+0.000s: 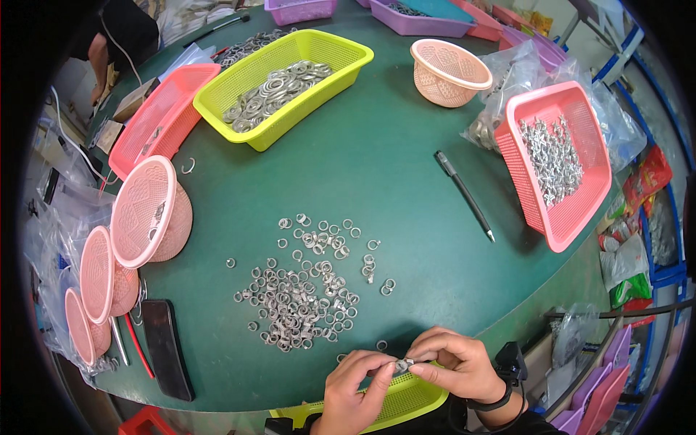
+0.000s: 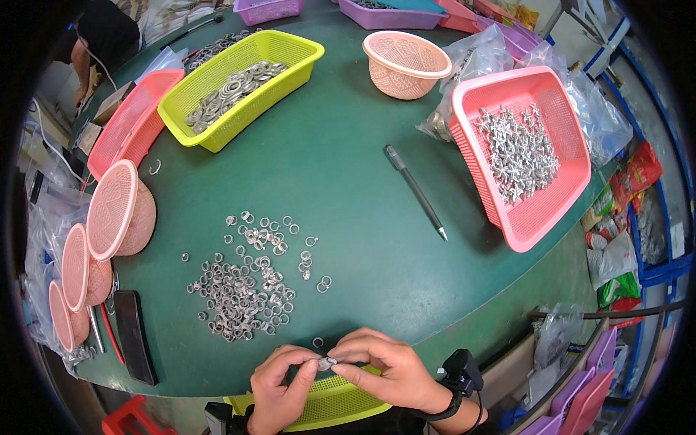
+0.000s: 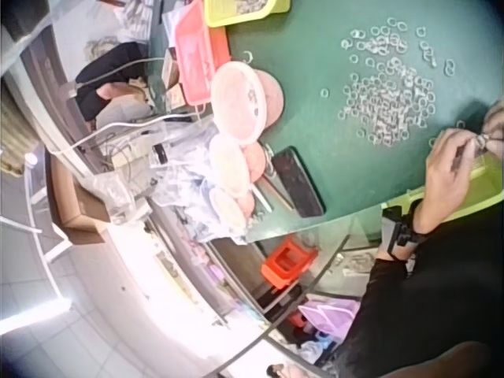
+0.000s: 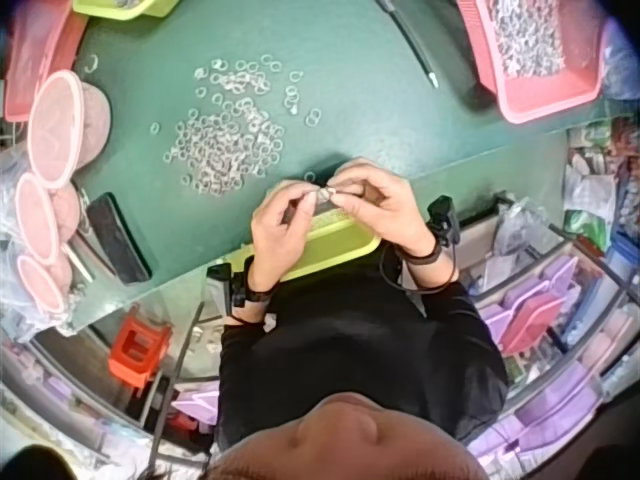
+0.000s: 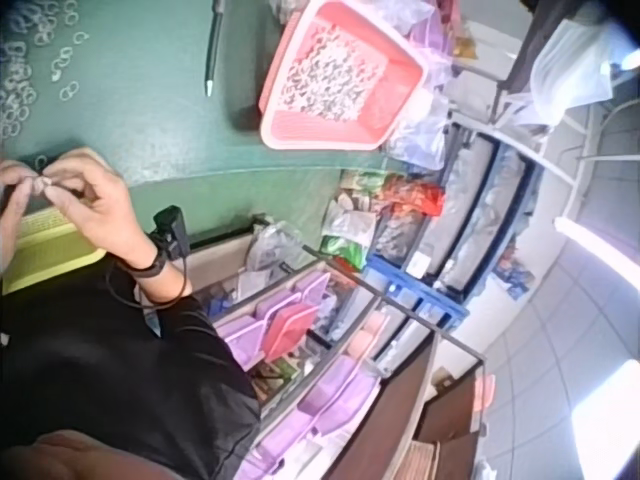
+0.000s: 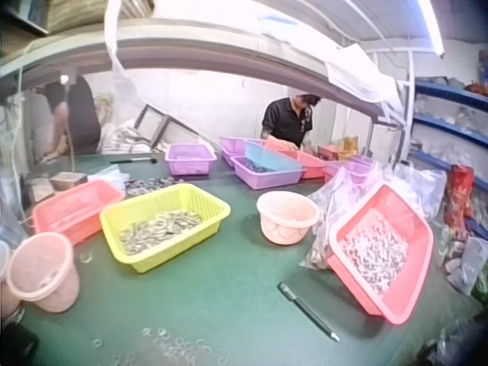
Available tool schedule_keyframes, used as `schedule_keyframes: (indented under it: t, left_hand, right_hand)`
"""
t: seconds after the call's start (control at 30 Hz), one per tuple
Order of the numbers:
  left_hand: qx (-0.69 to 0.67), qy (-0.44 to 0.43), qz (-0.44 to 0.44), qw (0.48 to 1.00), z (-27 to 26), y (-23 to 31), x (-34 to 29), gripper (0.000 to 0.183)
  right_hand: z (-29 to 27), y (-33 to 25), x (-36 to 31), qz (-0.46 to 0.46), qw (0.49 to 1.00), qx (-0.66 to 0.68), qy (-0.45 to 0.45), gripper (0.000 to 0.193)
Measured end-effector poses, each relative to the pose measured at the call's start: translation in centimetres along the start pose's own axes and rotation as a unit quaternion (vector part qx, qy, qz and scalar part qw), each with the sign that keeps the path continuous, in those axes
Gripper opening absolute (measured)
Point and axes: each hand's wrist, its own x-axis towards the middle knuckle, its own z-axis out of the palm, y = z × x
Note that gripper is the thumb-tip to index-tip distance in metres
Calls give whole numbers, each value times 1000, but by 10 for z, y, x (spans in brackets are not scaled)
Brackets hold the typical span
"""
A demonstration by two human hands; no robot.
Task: Sorting and inspecting small metal rings or washers at a fabrication workbench.
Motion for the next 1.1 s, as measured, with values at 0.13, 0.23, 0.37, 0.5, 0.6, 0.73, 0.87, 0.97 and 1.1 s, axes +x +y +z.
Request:
schedule_keyframes:
  t: [0.13,0.23,0.37,0.5,0.6,0.73,0.87,0.97,1.1]
  left_hand:
    - [-40,-5,-93,995,-3,3,-5,7]
    - [-61,-20,-111,992,-6,-1,-8,11]
    - [-126,-11,-139,982,-4,2,-7,12]
    - [-168,-26,-199,965,-9,-5,-13,17]
    - [-136,-44,-106,984,-8,-6,-13,20]
    - [-104,-41,-98,989,-11,-6,-14,16]
    - [-191,-14,-155,969,-12,-14,-22,18]
    - [-223,-2,-179,958,-13,-14,-21,18]
    - [-250,-4,-246,936,-12,-3,-16,21]
  right_hand:
    - [2,4,-2,-2,998,65,-13,23]
    - [4,2,-2,1,997,73,-13,23]
    - [6,5,-2,4,995,93,-16,22]
    - [5,5,-2,16,993,118,-19,22]
    - [5,7,-1,23,991,127,-24,21]
    - [5,8,-1,32,990,139,-18,21]
    - [0,8,3,35,995,66,68,17]
    - [-4,4,4,20,992,-57,114,14]
    - [1,-5,0,17,998,39,48,16]
